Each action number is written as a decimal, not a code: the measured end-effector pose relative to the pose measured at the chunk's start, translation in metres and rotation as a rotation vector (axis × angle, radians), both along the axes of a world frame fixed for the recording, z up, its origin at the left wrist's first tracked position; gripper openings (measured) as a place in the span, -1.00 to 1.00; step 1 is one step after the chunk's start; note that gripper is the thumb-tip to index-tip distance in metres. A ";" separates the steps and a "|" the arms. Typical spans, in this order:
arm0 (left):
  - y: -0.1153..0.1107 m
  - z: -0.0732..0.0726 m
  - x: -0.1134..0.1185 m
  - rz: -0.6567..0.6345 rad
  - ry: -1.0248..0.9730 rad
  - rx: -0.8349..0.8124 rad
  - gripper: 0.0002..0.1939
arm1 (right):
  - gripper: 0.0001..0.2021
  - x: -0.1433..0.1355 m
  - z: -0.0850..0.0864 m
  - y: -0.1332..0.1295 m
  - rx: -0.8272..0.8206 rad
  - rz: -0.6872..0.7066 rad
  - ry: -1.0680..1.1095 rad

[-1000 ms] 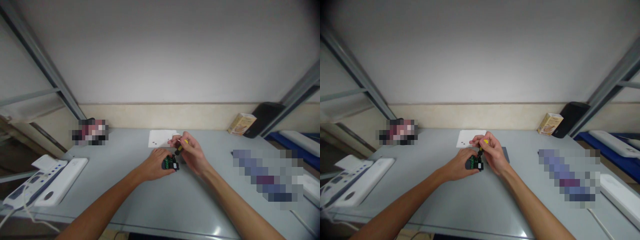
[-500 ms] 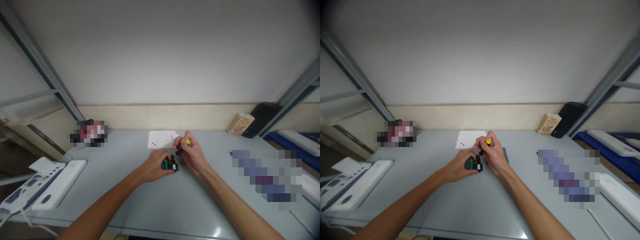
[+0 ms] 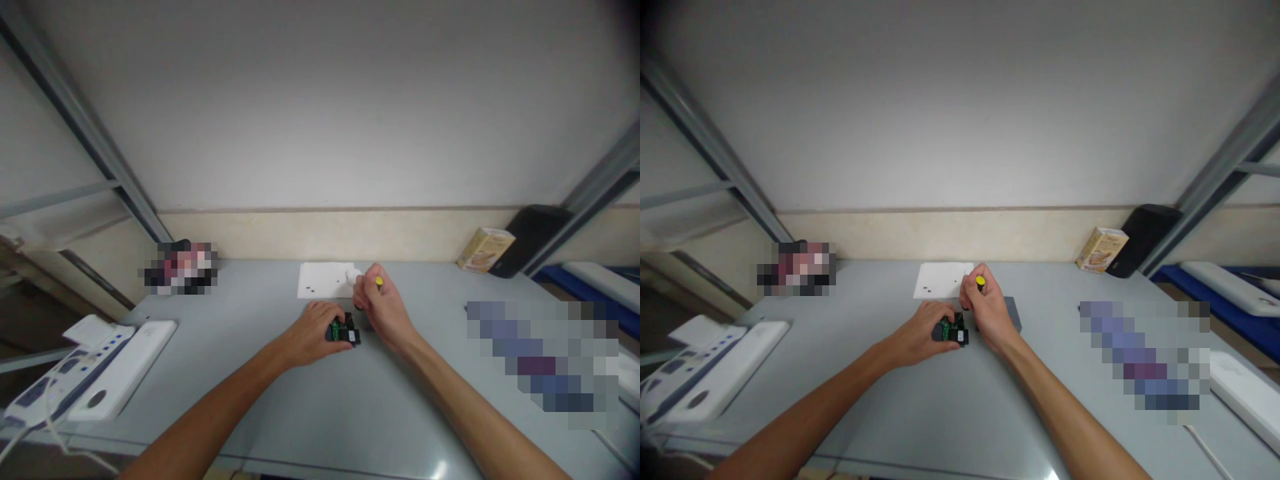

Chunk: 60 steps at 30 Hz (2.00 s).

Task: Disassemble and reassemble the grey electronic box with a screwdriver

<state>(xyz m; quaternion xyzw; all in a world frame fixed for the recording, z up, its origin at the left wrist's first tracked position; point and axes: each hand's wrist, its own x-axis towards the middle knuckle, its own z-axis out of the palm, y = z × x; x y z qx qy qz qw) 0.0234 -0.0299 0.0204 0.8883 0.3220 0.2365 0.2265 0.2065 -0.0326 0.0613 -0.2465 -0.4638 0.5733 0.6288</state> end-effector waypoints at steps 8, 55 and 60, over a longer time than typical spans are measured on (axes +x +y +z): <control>0.001 -0.005 0.001 0.028 -0.030 -0.003 -0.58 | -0.75 -0.004 0.005 -0.001 0.018 0.020 -0.082; -0.004 0.000 0.003 0.081 -0.012 0.014 -0.51 | -0.67 0.005 0.008 0.013 -0.117 0.148 0.020; -0.002 -0.003 0.003 0.044 -0.010 0.036 -0.67 | -0.70 0.008 0.010 0.009 -0.091 0.148 -0.009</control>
